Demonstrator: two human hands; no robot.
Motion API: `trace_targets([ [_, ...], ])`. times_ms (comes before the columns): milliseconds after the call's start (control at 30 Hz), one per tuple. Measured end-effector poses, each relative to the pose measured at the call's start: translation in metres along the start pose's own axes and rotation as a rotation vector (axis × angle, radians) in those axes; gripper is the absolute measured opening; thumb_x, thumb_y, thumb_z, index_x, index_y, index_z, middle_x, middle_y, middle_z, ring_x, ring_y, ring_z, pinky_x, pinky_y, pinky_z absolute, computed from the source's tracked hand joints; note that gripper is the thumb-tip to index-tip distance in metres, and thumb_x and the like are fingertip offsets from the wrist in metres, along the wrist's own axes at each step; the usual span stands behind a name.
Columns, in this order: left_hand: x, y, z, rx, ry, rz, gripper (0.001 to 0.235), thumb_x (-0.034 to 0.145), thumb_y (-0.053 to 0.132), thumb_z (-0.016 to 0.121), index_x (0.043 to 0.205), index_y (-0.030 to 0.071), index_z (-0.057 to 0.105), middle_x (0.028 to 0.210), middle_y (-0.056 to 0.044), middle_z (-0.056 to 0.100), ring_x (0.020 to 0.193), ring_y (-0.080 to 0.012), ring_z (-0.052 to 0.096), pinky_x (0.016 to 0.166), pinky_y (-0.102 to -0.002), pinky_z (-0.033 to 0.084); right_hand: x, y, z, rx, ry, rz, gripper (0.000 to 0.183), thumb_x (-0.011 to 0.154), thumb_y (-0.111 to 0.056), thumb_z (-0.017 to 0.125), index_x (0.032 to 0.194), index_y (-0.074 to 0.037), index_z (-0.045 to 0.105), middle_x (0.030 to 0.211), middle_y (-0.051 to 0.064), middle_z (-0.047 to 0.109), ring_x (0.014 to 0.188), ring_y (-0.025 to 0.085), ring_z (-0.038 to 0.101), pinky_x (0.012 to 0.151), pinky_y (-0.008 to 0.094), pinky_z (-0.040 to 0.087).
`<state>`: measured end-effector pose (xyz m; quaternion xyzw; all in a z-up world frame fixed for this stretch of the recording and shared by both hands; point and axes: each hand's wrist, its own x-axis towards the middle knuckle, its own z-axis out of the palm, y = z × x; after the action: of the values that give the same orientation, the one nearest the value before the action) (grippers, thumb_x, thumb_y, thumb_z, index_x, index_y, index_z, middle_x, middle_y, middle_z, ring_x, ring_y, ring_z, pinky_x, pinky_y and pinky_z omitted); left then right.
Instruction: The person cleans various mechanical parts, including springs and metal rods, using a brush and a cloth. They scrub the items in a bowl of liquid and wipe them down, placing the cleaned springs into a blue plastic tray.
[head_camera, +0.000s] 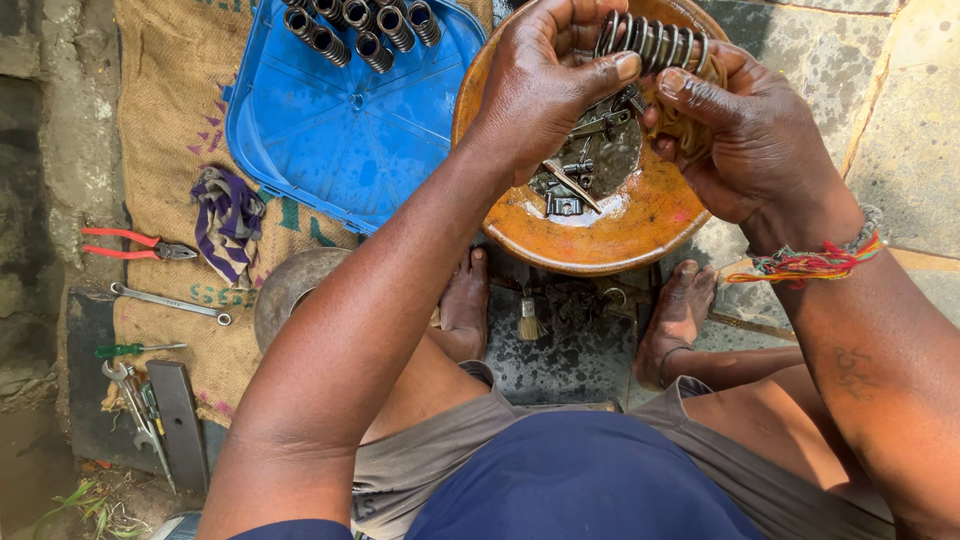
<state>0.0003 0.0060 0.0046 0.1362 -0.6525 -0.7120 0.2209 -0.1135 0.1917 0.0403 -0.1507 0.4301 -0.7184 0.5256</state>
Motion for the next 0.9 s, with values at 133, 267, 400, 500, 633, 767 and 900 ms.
trace_targets([
  [133, 0.002, 0.009, 0.007, -0.029, 0.032, -0.083, 0.037, 0.092, 0.016, 0.080, 0.120, -0.001, 0.064, 0.097, -0.005, 0.074, 0.084, -0.0103, 0.072, 0.073, -0.027, 0.065, 0.000, 0.002, 0.002, 0.032, 0.021, -0.010, 0.021, 0.107, -0.013, 0.075, 0.125, -0.005, 0.067, 0.106, 0.002, 0.072, 0.091, 0.013, 0.070, 0.077, 0.028, 0.057],
  [267, 0.000, 0.025, 0.015, 0.028, 0.136, -0.246, 0.044, 0.091, 0.036, 0.076, 0.104, -0.004, 0.062, 0.074, -0.005, 0.067, 0.061, -0.0101, 0.069, 0.056, -0.028, 0.063, -0.002, 0.002, 0.009, 0.050, 0.029, -0.032, 0.025, 0.104, -0.012, 0.074, 0.127, -0.005, 0.068, 0.107, 0.002, 0.074, 0.088, 0.011, 0.070, 0.075, 0.025, 0.056],
  [400, 0.000, 0.029, 0.015, 0.144, 0.177, -0.424, 0.054, 0.095, 0.048, 0.073, 0.100, -0.003, 0.058, 0.072, -0.011, 0.069, 0.062, -0.0156, 0.073, 0.055, -0.032, 0.063, -0.002, 0.005, 0.009, 0.001, 0.006, -0.072, 0.023, 0.106, -0.010, 0.074, 0.127, -0.003, 0.068, 0.110, 0.003, 0.074, 0.091, 0.010, 0.070, 0.084, 0.026, 0.059],
  [500, -0.002, 0.017, 0.014, 0.157, 0.091, -0.109, 0.041, 0.095, 0.046, 0.070, 0.108, 0.008, 0.064, 0.089, 0.000, 0.067, 0.075, -0.0052, 0.069, 0.063, -0.025, 0.067, -0.002, 0.001, 0.002, -0.015, 0.006, -0.092, 0.016, 0.109, -0.011, 0.073, 0.121, -0.001, 0.068, 0.103, 0.005, 0.074, 0.086, 0.010, 0.070, 0.079, 0.026, 0.059],
  [633, 0.001, 0.005, 0.009, 0.080, -0.028, 0.158, 0.043, 0.103, 0.046, 0.074, 0.123, 0.010, 0.060, 0.103, 0.001, 0.068, 0.087, -0.0046, 0.069, 0.069, -0.024, 0.064, 0.000, -0.005, -0.008, -0.038, 0.032, -0.113, 0.012, 0.112, -0.012, 0.073, 0.115, -0.001, 0.070, 0.093, 0.007, 0.073, 0.078, 0.012, 0.070, 0.072, 0.024, 0.057],
  [767, 0.003, 0.013, 0.012, 0.049, 0.026, -0.082, 0.033, 0.100, 0.036, 0.074, 0.108, 0.005, 0.068, 0.080, -0.002, 0.068, 0.064, -0.0068, 0.062, 0.054, -0.025, 0.052, -0.001, -0.008, -0.012, -0.033, -0.011, -0.106, 0.012, 0.113, -0.012, 0.072, 0.115, -0.001, 0.068, 0.094, 0.008, 0.073, 0.080, 0.013, 0.070, 0.074, 0.025, 0.057],
  [900, 0.002, 0.024, 0.011, 0.184, 0.110, -0.412, 0.043, 0.100, 0.041, 0.072, 0.091, 0.000, 0.061, 0.066, -0.006, 0.064, 0.052, -0.0082, 0.059, 0.046, -0.025, 0.048, -0.001, -0.007, -0.013, -0.014, -0.039, -0.060, 0.014, 0.113, -0.014, 0.071, 0.115, -0.001, 0.068, 0.095, 0.007, 0.073, 0.080, 0.012, 0.070, 0.073, 0.025, 0.057],
])
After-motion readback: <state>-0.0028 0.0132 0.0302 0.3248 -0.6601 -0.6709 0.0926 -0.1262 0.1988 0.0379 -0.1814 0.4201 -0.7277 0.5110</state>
